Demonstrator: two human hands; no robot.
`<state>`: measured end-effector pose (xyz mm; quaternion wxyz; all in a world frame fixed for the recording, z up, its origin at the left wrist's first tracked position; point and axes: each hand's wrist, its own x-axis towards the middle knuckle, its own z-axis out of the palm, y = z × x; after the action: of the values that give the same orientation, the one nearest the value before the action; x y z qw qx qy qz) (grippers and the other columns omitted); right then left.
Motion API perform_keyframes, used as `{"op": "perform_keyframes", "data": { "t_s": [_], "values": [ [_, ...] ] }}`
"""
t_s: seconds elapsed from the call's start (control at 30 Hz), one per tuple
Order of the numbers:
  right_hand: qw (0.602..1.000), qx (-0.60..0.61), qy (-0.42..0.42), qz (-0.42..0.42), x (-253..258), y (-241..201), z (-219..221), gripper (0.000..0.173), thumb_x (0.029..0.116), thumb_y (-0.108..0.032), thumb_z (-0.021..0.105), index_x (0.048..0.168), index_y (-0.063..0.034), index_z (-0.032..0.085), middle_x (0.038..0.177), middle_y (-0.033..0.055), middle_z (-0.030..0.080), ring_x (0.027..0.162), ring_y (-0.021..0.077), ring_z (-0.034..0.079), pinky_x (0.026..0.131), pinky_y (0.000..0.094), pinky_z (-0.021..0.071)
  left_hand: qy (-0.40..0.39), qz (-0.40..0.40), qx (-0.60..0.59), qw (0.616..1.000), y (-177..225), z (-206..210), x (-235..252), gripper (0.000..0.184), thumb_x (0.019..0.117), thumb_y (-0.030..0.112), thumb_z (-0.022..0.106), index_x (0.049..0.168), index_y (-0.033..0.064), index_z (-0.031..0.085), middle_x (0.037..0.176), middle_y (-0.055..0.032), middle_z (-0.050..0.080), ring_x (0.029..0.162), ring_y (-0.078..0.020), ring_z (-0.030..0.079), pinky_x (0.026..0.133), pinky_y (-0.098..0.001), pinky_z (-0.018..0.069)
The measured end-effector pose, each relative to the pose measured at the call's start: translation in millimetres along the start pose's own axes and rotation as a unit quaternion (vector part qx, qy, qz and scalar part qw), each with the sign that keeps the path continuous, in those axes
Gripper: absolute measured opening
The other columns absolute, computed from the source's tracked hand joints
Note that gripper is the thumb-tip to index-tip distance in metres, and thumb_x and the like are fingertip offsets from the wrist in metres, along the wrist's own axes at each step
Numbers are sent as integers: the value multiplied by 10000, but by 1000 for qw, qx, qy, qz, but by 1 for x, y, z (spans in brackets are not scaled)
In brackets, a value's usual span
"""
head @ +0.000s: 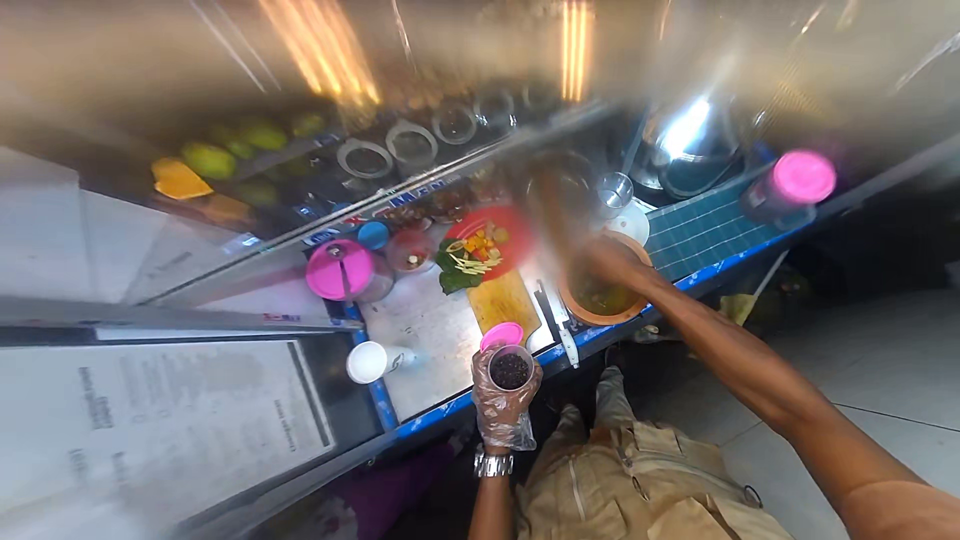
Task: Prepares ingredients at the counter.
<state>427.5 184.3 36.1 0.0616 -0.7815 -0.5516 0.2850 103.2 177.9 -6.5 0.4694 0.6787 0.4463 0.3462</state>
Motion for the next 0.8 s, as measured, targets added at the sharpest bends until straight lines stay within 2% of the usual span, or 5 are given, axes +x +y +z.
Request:
{"op": "perform_keyframes", "data": {
  "t_s": [0.33, 0.5, 0.8],
  "values": [
    [1000, 5, 14, -10, -5, -3, 1, 142, 987, -113, 613, 989, -55, 742, 966, 154, 726, 963, 341, 693, 897, 542, 527, 7, 15, -7, 1000, -4, 2, 1, 903, 591, 254, 940, 1318, -92, 532, 1303, -219, 612, 1243, -189, 586, 1069, -298, 481],
    [1000, 7, 26, -13, -5, -1, 4, 146, 983, -151, 626, 976, -77, 752, 951, 137, 732, 944, 327, 699, 862, 530, 541, 14, 18, 4, 1000, -1, 1, 0, 884, 594, 259, 936, 1309, -86, 546, 1296, -220, 619, 1232, -192, 596, 1065, -307, 486],
    [1000, -9, 11, -1, -6, 0, 5, 149, 983, -115, 614, 1028, -42, 736, 1041, 175, 719, 1037, 364, 677, 942, 567, 516, 16, 19, 1, 1000, 1, 0, -1, 894, 581, 261, 943, 1303, -90, 550, 1299, -225, 616, 1230, -195, 597, 1066, -308, 485]
  ]
}}
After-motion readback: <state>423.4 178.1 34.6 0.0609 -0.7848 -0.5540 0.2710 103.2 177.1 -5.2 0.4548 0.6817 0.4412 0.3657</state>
